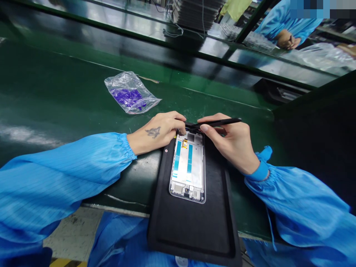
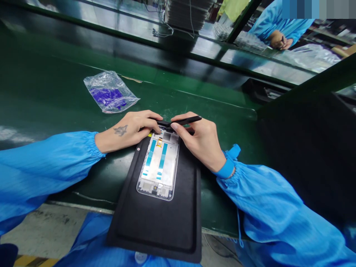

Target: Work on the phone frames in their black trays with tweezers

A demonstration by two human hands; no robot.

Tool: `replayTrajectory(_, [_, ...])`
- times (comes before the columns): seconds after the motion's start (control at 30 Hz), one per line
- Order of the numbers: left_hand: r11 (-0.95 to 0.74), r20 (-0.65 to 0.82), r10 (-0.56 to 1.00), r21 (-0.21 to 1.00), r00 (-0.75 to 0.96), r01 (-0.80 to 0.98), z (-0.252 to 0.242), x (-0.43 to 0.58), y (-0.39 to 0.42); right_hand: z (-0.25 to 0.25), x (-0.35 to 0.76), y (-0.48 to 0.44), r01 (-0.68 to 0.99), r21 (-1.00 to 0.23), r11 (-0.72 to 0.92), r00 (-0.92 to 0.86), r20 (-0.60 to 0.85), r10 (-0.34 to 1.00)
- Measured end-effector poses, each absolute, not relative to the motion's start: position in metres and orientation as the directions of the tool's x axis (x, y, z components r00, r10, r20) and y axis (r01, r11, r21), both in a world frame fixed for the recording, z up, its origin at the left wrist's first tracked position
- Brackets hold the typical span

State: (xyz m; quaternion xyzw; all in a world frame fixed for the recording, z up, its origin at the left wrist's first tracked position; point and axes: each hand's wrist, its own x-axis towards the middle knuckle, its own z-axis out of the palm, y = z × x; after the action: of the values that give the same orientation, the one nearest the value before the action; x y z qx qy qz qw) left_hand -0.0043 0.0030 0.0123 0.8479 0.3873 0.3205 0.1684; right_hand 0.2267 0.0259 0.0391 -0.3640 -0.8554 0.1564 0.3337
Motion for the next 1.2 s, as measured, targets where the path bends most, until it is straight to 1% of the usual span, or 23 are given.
replayTrajectory(0.2, [-0.641, 0.405, 0.766, 0.534, 0.498, 0.551, 0.0128, -0.0043, 0.0025, 0.0398, 0.2268, 0.0266, 0.509, -0.545, 0.667, -0.505, 0.439, 0.744])
replayTrajectory(0.87, [-0.642, 0.404, 0.766, 0.520, 0.500, 0.563, 0.0110, -0.0040, 0.0033, 0.0410, 0.2271, 0.0276, 0.495, -0.590, 0.638, -0.509, 0.398, 0.763])
replayTrajectory(0.97, [-0.644, 0.408, 0.764, 0.521, 0.500, 0.560, 0.0107, -0.0039, 0.0031, 0.0409, 0.2275, 0.0281, 0.497, -0.579, 0.646, -0.510, 0.407, 0.758])
replayTrajectory(1.2, [-0.655, 0.429, 0.755, 0.517, 0.496, 0.550, 0.0087, -0.0039, 0.0042, 0.0411, 0.2246, 0.0255, 0.515, -0.509, 0.690, -0.529, 0.445, 0.722])
